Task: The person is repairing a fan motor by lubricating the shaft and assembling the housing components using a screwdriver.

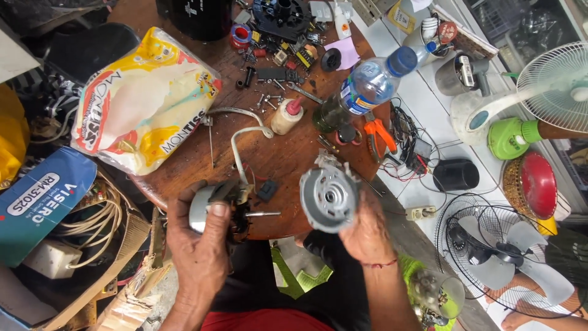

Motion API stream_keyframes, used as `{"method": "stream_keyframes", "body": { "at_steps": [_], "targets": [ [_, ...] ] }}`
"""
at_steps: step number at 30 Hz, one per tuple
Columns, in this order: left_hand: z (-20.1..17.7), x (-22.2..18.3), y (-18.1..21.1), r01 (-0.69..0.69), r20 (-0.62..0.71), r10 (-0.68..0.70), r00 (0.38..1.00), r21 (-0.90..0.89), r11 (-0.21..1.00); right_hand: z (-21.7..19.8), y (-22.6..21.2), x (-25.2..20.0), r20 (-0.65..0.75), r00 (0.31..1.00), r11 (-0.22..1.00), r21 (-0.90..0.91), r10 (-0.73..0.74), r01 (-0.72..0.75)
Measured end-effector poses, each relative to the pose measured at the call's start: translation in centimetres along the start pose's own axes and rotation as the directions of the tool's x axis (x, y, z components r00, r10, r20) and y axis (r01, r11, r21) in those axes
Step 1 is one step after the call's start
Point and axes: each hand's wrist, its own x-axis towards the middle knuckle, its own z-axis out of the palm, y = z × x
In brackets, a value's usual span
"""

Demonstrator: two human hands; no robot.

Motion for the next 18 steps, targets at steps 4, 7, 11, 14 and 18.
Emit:
{"method": "stream_keyframes", "body": {
  "at_steps": [4, 7, 11, 14, 18],
  "targets": [
    [1.8, -1.1, 0.4, -0.094, 0.047, 0.086, 0.995, 0.21, 0.973, 1.7, 1.6, -2.3, 0.115, 0.989, 0.925, 0.356, 0.096, -0.131],
    [2.5, -1.9, 0.4, -0.142, 0.093, 0.125, 0.988, 0.205, 0.968, 2.7, 2.5, -3.3, 0.114, 0.988, 0.885, 0.445, 0.101, -0.141],
    [2.8, -2.4, 0.2, -0.254, 0.152, 0.22, 0.964, 0.262, 0.931, 4.5, 1.9, -3.7, 0.042, 0.999, 0.954, 0.299, 0.003, -0.015],
    [3.0, -2.6, 0.3, -0.286, 0.166, 0.247, 0.955, 0.284, 0.915, 4.2, 2.2, -4.1, -0.015, 1.0, 0.974, 0.226, -0.024, 0.027],
    [3.0, -2.6, 0.4, -0.285, 0.169, 0.245, 0.955, 0.28, 0.917, 2.8, 2.9, -4.6, -0.053, 0.997, 0.988, 0.146, -0.048, 0.055]
  ]
}}
